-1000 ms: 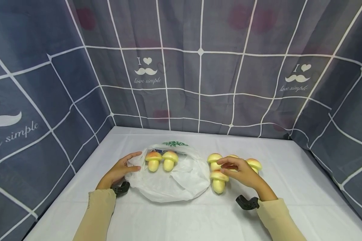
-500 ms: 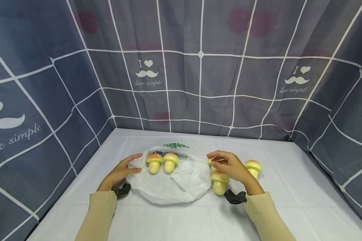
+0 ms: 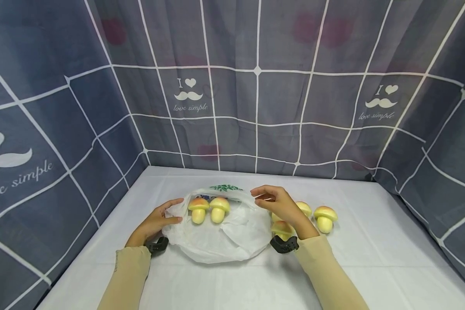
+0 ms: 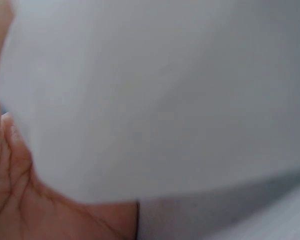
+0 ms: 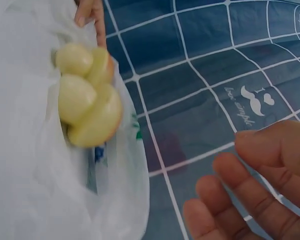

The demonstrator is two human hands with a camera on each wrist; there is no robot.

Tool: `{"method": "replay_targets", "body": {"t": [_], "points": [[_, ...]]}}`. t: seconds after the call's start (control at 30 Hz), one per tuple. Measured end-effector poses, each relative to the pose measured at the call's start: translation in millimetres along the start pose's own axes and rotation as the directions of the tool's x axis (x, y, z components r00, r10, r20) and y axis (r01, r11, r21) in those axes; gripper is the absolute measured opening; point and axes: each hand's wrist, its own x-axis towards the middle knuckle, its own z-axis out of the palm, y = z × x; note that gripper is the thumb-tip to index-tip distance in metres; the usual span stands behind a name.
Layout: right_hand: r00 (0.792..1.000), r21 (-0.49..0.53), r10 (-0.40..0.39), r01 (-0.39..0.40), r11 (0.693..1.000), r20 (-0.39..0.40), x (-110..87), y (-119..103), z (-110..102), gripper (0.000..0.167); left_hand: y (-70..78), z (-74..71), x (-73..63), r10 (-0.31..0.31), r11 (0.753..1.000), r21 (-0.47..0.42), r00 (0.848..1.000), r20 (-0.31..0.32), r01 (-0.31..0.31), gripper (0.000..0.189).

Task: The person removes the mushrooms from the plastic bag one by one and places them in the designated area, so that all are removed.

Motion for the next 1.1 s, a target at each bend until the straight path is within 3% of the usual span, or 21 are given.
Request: {"method": "replay_targets", "body": {"t": [0.13, 0.43, 0.87, 1.1], "points": [[1.000, 0.078, 0.008, -0.008, 0.997, 0.003, 7.9, -1.6, 9.4, 0.031, -0.8, -0.3, -1.3, 0.009, 0.999, -0.033, 1.000, 0.011, -0.008, 0.081], [0.999, 0.168, 0.025, -0.020, 0.986, -0.024, 18.7, 1.4, 27.3, 0.031, 1.7, 3.3, -0.3, 0.012, 1.000, -0.005, 1.000, 0.007, -0.012, 0.080], [0.993, 0.339, 0.091, -0.062, 0.939, -0.069, 39.2, 11.4, 65.1, 0.038, 1.4, 0.2, -0.2, 0.007, 1.000, 0.020, 1.000, -0.004, -0.006, 0.081], [0.984, 0.350, 0.155, -0.115, 0.930, -0.089, 48.2, 21.7, 77.1, 0.039, 0.0, -0.4, 1.6, 0.022, 1.000, -0.005, 1.000, 0.006, -0.022, 0.081]]}}
